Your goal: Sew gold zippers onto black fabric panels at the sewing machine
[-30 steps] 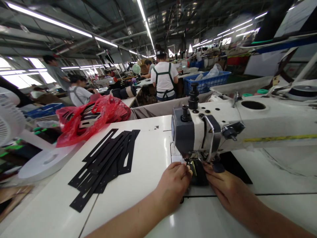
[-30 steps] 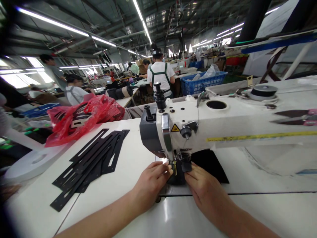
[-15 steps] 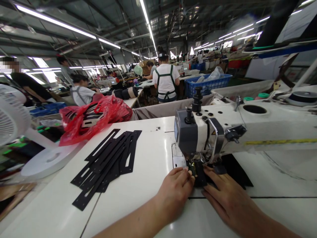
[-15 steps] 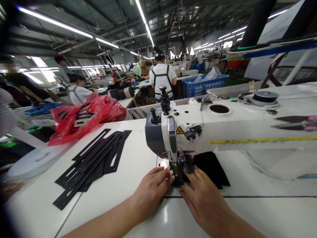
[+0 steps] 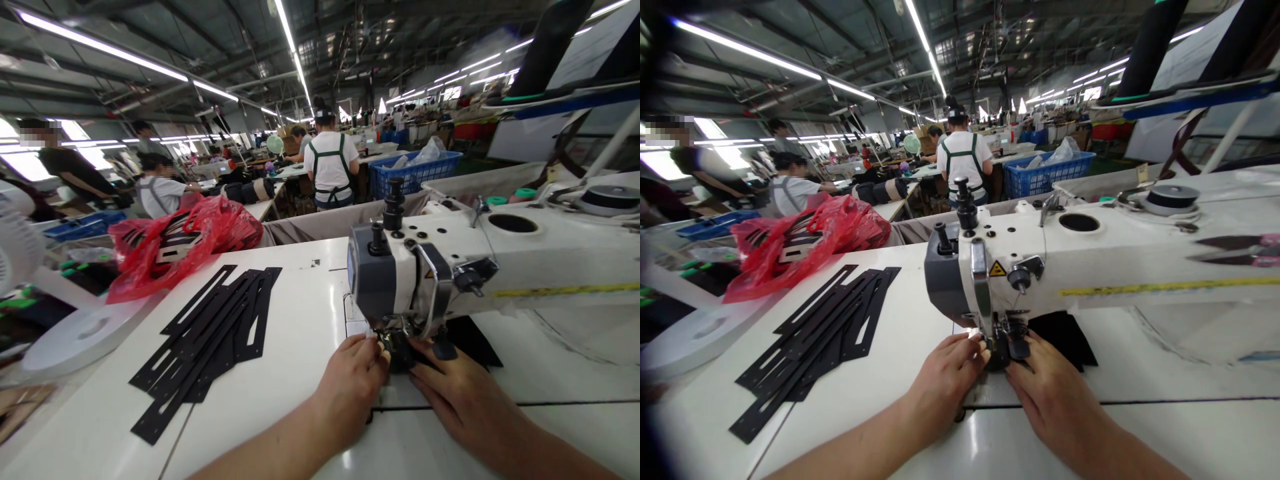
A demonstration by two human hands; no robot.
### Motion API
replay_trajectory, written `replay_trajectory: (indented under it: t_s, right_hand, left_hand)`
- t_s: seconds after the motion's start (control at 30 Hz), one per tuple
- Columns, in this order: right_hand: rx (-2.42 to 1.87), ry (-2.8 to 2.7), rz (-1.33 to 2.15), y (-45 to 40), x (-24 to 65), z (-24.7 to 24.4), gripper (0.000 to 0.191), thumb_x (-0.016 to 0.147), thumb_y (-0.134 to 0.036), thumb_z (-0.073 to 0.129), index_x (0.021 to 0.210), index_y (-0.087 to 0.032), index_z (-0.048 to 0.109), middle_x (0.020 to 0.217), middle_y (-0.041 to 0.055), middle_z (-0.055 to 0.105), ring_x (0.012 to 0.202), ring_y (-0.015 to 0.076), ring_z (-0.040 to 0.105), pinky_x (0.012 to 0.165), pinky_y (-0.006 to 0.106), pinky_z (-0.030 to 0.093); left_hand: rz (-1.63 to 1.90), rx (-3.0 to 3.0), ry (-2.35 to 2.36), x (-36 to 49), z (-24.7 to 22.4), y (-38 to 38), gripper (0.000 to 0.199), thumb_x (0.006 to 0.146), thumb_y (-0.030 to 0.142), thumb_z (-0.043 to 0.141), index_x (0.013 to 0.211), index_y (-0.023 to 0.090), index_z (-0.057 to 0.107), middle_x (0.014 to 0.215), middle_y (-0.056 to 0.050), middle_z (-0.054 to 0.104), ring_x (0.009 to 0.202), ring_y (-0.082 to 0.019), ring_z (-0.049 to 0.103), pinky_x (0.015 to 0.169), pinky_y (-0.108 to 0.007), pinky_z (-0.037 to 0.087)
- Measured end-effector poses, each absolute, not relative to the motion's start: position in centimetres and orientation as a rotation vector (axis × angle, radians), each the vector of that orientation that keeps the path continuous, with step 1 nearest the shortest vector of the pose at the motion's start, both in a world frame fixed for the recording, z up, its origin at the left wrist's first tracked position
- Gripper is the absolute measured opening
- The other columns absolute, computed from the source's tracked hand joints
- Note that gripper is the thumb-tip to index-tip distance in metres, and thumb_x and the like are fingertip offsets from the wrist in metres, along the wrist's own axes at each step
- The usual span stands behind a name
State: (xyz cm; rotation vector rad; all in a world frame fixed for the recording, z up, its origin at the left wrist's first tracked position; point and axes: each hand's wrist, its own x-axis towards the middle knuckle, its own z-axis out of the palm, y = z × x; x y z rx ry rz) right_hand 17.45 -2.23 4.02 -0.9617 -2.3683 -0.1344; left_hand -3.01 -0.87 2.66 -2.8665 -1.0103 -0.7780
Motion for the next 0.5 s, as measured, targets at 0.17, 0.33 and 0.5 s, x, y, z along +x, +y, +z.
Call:
replay_trajectory:
  t_s: [0.17, 0.33, 0.5]
  right_hand:
    - [-0.946, -2.281, -0.161, -2.16, 17.52, 3.83, 0.027, 0.086, -0.009, 0.038, 0.096, -0.017, 0.062, 0.098, 0.0109, 0.066, 0.094, 0.0191, 0.062, 0.086, 0.035, 0.052]
    - [-0.976, -2.309, -0.101, -1.94, 17.57, 3.71, 0.027, 0.086, -0.009, 0.038, 0.088, -0.019, 0.063, 0.096, 0.0087, 0.066, 0.096, 0.0195, 0.061, 0.085, 0.034, 0.052]
    - [-0.976, -2.325, -0.079, -1.41, 17.61, 3.56, 0.03, 0.087, -0.009, 0.038, 0.102, -0.019, 0.062, 0.102, 0.0093, 0.064, 0.098, 0.0198, 0.06, 0.081, 0.033, 0.052]
  left_hand:
    - [-0.752, -2.897, -0.986, -3.2, 2.69, -0.9, 0.031, 0.085, 0.01, 0.044, 0.115, 0.01, 0.05, 0.105, -0.014, 0.058, 0.111, -0.026, 0.051, 0.1, -0.044, 0.042]
    - [-0.795, -2.925, -0.994, -3.16, 3.29, -0.77, 0.028, 0.084, 0.009, 0.044, 0.111, 0.01, 0.053, 0.101, -0.014, 0.056, 0.107, -0.026, 0.053, 0.099, -0.043, 0.043]
    - [-0.828, -2.937, -1.034, -3.02, 3.15, -0.32, 0.018, 0.086, 0.011, 0.045, 0.099, 0.011, 0.057, 0.095, -0.011, 0.056, 0.097, -0.024, 0.054, 0.091, -0.039, 0.048]
